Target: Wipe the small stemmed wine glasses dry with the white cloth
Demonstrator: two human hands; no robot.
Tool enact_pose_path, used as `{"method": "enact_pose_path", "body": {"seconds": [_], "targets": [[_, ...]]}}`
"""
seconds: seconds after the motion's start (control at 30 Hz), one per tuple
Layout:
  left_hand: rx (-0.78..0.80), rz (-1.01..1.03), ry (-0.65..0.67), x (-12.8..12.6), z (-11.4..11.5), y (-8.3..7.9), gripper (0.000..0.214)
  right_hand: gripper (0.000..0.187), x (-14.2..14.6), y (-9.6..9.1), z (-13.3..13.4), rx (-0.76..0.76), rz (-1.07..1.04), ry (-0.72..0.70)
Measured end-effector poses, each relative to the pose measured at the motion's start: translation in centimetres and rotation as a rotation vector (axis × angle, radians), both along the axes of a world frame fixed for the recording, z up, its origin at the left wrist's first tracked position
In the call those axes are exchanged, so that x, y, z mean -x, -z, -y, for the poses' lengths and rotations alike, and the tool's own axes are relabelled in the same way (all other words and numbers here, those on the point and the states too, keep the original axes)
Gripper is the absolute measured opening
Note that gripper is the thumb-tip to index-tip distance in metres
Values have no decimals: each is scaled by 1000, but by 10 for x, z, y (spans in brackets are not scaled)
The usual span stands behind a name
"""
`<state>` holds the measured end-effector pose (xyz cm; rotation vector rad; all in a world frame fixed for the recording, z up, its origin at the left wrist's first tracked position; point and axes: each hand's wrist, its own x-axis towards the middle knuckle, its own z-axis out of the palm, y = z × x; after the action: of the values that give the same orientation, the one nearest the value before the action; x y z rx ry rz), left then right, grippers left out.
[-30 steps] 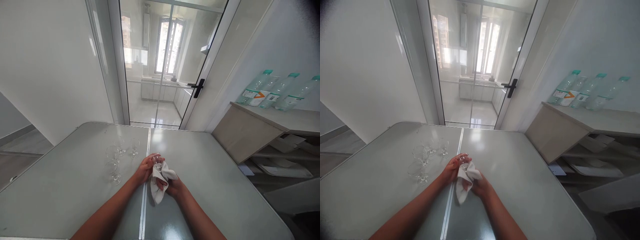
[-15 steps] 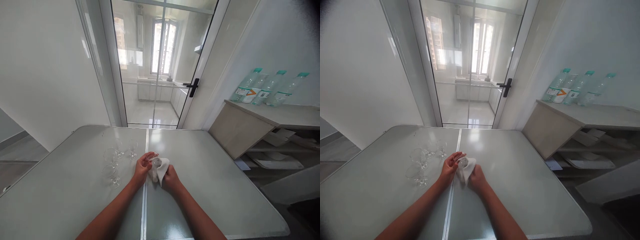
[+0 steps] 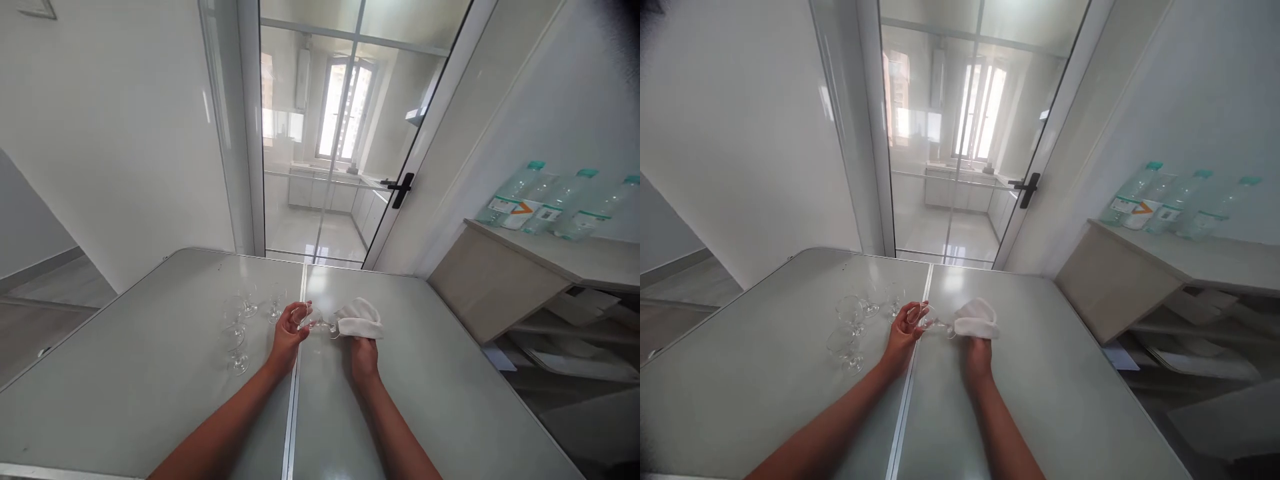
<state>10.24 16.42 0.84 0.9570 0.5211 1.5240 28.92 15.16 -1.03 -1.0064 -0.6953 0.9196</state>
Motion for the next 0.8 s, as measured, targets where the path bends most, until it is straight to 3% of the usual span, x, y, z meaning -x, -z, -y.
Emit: {"method": "enact_pose_path", "body": {"seconds": [0.1,0.17,0.27,0.4,0.53,0.63,0.8], "targets": [[-28,13,0,-5,3,1,63,33,13,-6,4,19,34,-243],[-49,7,2,-5,6,0,65,31,19,-9,8,62,120,-302],[-55,-11,0,-2,7,-5,65,28,12,-10,9,34,83,-182],[-50,10,-62,4,6,-9,62,36,-16,-4,2,-50,49,96],[-14,6,-57,3,5,-8,63,46,-30,2,-6,19,-14,130],[-23,7,-59,0,7,-8,63,42,-22,-1,-8,79,-99,66],[-52,-24,-52,-3,11,-8,61,32,4,-25,5,71,-184,-353]]}}
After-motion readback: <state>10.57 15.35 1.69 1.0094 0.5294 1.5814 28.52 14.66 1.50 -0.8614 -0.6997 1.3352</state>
